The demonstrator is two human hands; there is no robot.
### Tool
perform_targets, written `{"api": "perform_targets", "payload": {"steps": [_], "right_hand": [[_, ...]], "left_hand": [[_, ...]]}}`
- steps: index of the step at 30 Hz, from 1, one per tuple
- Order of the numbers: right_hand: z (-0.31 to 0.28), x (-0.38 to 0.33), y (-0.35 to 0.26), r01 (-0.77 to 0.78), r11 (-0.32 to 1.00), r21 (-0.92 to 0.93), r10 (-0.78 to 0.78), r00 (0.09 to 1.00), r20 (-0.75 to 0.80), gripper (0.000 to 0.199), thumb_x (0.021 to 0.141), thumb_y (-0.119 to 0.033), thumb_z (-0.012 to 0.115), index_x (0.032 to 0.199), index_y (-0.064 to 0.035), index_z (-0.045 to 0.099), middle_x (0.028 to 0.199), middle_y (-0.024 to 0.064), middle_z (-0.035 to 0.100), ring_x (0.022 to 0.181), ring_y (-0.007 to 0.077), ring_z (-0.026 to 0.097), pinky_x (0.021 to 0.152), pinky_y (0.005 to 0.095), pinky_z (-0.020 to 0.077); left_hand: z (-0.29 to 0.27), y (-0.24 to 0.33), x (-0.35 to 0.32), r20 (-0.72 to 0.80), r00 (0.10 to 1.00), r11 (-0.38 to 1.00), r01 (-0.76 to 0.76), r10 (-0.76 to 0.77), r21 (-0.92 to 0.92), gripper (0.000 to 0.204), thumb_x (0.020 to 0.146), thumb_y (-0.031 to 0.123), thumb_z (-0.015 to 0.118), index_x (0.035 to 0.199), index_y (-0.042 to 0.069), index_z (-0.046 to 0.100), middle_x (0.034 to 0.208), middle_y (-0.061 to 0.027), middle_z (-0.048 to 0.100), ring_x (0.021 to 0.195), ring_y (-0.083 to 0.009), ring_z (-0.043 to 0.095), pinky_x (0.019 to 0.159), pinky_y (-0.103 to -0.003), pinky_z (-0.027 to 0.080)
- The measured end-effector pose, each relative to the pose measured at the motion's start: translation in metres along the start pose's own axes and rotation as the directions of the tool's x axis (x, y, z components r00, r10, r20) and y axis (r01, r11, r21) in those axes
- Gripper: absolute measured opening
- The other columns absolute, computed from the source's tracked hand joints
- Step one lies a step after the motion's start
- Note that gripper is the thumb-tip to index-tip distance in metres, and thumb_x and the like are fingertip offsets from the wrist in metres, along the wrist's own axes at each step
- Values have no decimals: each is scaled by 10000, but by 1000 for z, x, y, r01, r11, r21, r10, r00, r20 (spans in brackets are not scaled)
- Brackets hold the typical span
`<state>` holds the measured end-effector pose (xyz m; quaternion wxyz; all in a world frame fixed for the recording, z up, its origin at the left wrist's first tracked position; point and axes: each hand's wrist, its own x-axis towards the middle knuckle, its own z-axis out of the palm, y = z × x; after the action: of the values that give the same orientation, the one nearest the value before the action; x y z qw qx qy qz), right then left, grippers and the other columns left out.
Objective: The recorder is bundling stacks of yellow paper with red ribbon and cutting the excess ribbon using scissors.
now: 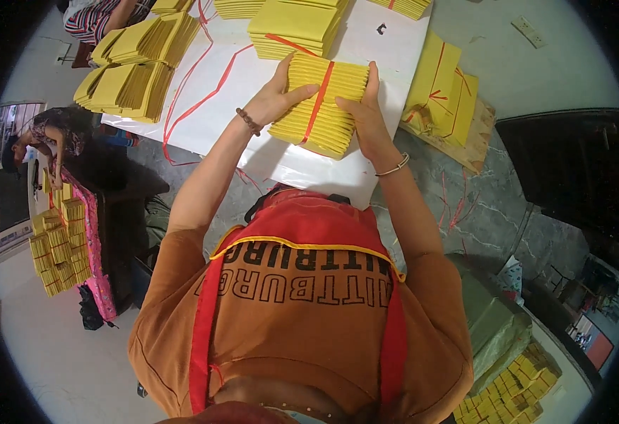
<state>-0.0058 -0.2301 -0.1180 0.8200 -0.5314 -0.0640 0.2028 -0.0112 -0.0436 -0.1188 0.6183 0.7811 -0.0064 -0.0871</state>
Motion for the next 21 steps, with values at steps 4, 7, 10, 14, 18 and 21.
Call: {"api": "perform_targets", "payload": {"steps": [4, 7, 10, 14, 18, 21], "right_hand": [[-7, 0, 2, 41, 997, -65, -41, 999, 6, 834, 772, -80, 536, 1391, -95, -22, 1347, 125, 232, 1235, 222, 275, 1011, 298, 245], [-10, -2, 1, 18, 1000, 6, -17, 999, -47, 730, 842, -138, 484, 1390, -80, 6, 1364, 99, 233, 1235, 199, 285, 1008, 287, 256], [0, -11, 12, 46, 996, 74, -40, 995, -87, 617, 912, -248, 394, 1391, -78, 46, 1368, 74, 251, 1236, 171, 282, 1007, 276, 255], [11, -19, -1, 35, 943, 330, -27, 999, -30, 582, 942, -362, 330, 1391, -73, 97, 1357, 59, 279, 1230, 146, 280, 1014, 271, 234], [-9, -9, 25, -55, 989, 134, 75, 986, -149, 567, 946, -357, 316, 1385, -56, 120, 1339, 54, 310, 1209, 141, 314, 1008, 276, 251], [-16, -3, 20, -46, 996, 73, 56, 988, -145, 531, 953, -358, 288, 1373, -54, 174, 1308, 47, 356, 1184, 127, 347, 992, 273, 284]], "left_hand": [[-2, 13, -4, 37, 995, 992, 97, -94, -82, 878, 805, 404, 581, 1365, -15, 50, 1277, -213, 388, 1184, -254, 393, 964, -287, 331], [-12, -10, -3, -16, 982, 940, 175, -188, -292, 866, 812, 532, 489, 1378, 22, 76, 1317, -203, 345, 1221, -269, 345, 991, -273, 291], [2, -13, -8, -108, 976, 871, 118, -192, -477, 753, 861, 584, 324, 1393, 92, 118, 1408, -137, 206, 1289, -214, 217, 1033, -262, 208], [18, 0, -17, 21, 1000, 636, 18, -2, -771, 592, 935, 435, 272, 1392, 89, 125, 1430, -61, 177, 1307, -165, 175, 1056, -274, 158], [23, -14, -13, -17, 997, 743, 43, -73, -668, 605, 932, 399, 322, 1390, 65, 109, 1437, -65, 152, 1305, -168, 180, 1057, -283, 164], [18, -16, -14, 16, 1000, 733, 8, 4, -680, 620, 928, 434, 298, 1390, 67, 108, 1438, -68, 151, 1307, -169, 175, 1056, -282, 166]]}}
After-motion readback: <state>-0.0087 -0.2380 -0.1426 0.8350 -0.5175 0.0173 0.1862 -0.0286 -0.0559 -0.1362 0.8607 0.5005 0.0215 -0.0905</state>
